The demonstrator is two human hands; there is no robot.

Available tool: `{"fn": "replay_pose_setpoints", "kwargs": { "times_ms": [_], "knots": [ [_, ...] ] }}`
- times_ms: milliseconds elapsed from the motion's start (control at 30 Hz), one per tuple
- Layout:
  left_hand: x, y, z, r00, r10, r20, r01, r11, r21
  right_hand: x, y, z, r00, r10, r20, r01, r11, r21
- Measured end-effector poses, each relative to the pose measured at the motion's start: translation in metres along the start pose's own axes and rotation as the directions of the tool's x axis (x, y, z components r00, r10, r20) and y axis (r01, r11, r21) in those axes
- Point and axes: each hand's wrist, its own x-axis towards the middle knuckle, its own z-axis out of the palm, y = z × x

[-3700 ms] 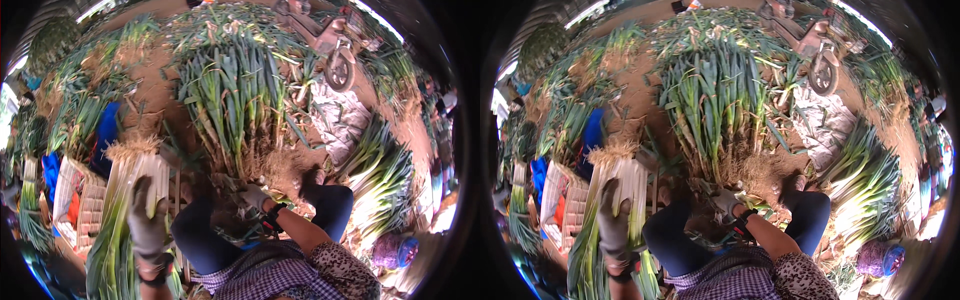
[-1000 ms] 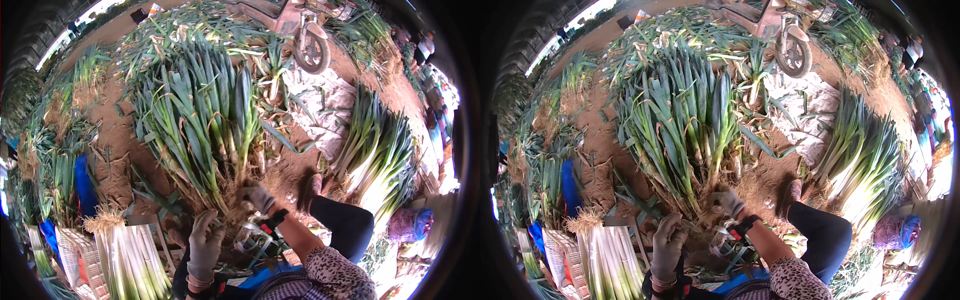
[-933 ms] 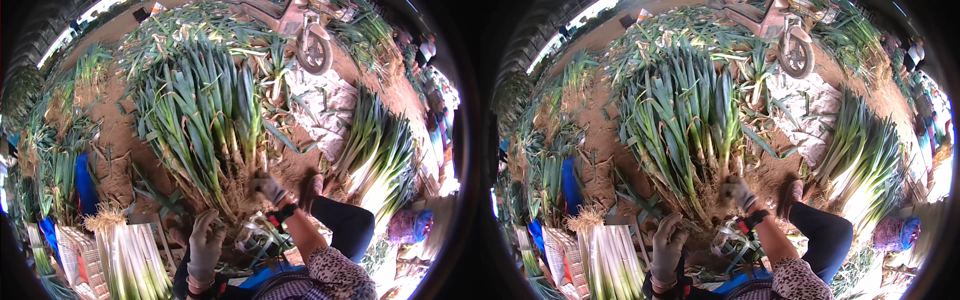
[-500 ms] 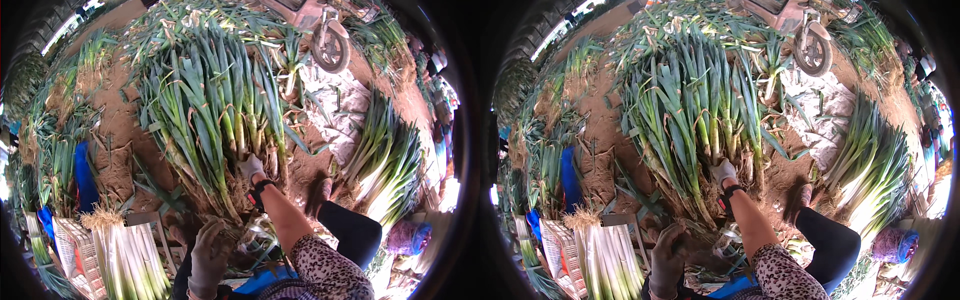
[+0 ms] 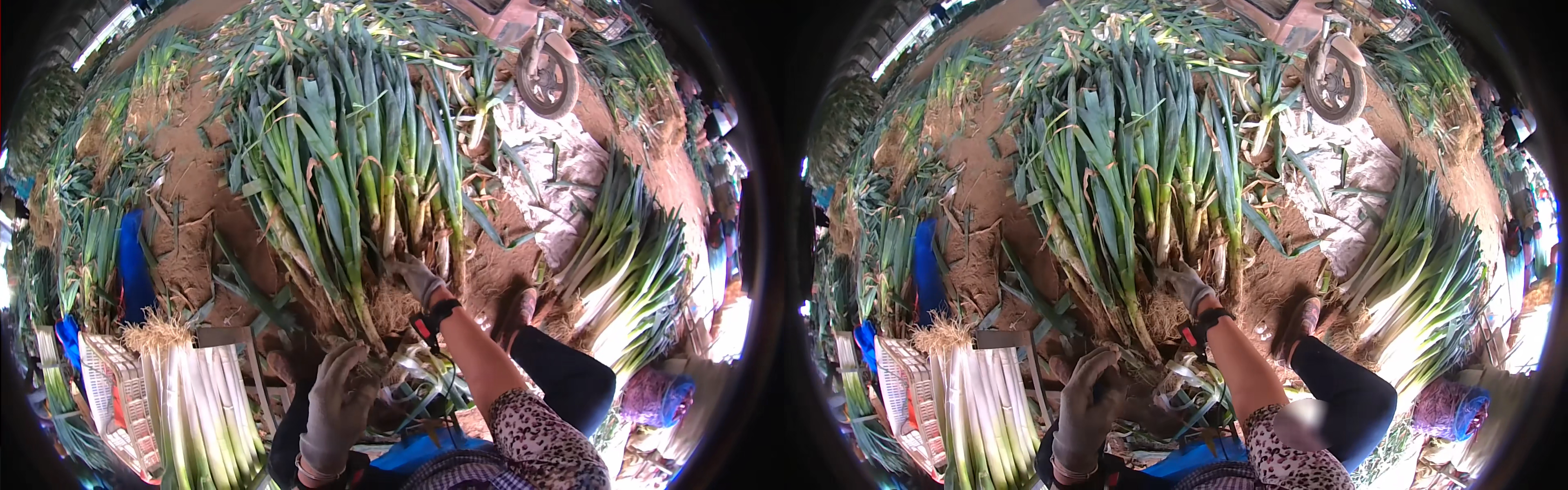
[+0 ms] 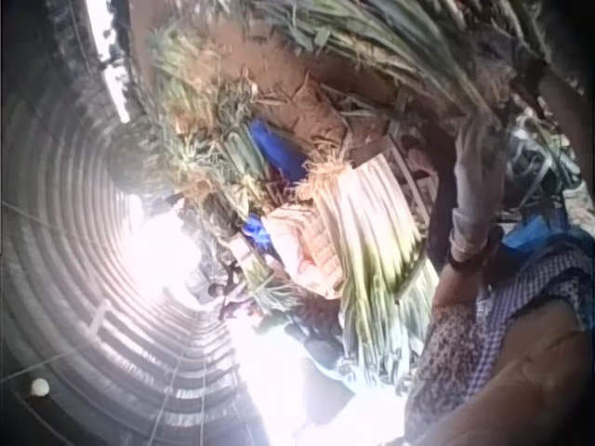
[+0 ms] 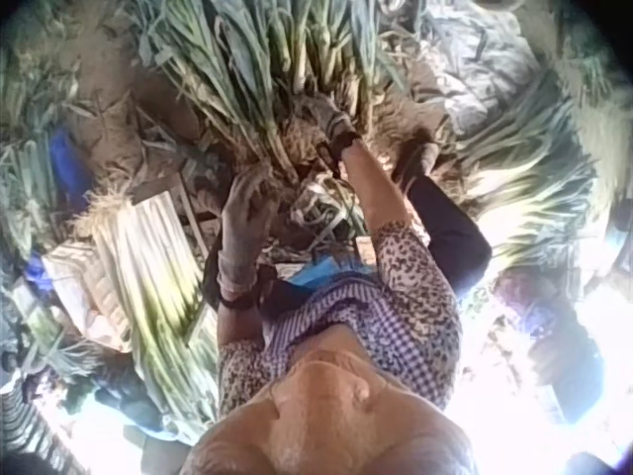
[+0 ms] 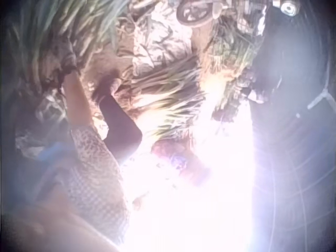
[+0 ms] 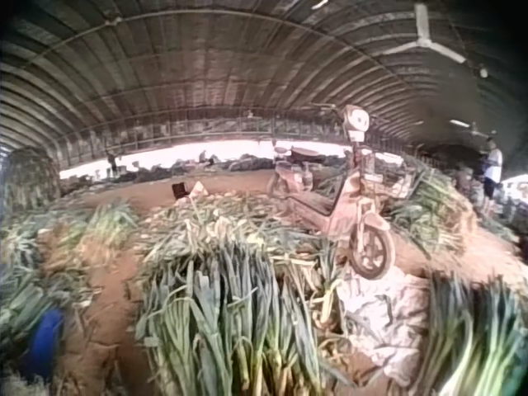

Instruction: Cleaning, trimming, and sorting leeks by hand in a processing facility.

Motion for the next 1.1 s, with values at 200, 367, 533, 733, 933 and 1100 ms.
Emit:
{"fn": "replay_pose_setpoints", "kwargs": {
  "times_ms": [200, 367, 533, 733, 933, 1100],
  "knots": [
    [0.004, 0.008, -0.002, 0.999, -0.037, -0.033, 0.037, 0.999, 0.005, 0.007, -0.041, -0.031, 0.979, -0.05, -0.195, -0.082, 0.787, -0.612],
    [-0.004, 0.001, -0.009, 0.997, -0.022, -0.08, 0.016, 0.997, -0.072, -0.088, -0.061, -0.053, 0.884, 0.45, -0.125, -0.078, 0.405, 0.911],
    [-0.005, -0.005, -0.006, 0.995, -0.087, -0.051, 0.084, 0.995, -0.06, -0.152, -0.048, -0.028, 0.929, 0.354, -0.107, -0.018, 0.332, 0.943],
    [-0.009, -0.017, -0.009, 0.993, -0.084, -0.084, 0.082, 0.996, -0.025, -0.136, -0.044, -0.009, 0.933, 0.36, -0.032, -0.044, 0.202, 0.978],
    [-0.004, -0.008, -0.026, 0.967, 0.058, -0.247, -0.056, 0.998, 0.018, -0.112, -0.045, -0.022, 0.775, 0.576, -0.261, -0.148, 0.566, 0.811],
    [-0.017, -0.009, -0.048, 0.916, -0.1, -0.389, -0.023, 0.954, -0.3, -0.104, -0.112, 0.017, 0.738, 0.563, -0.373, -0.277, 0.756, 0.593]
  ]
}}
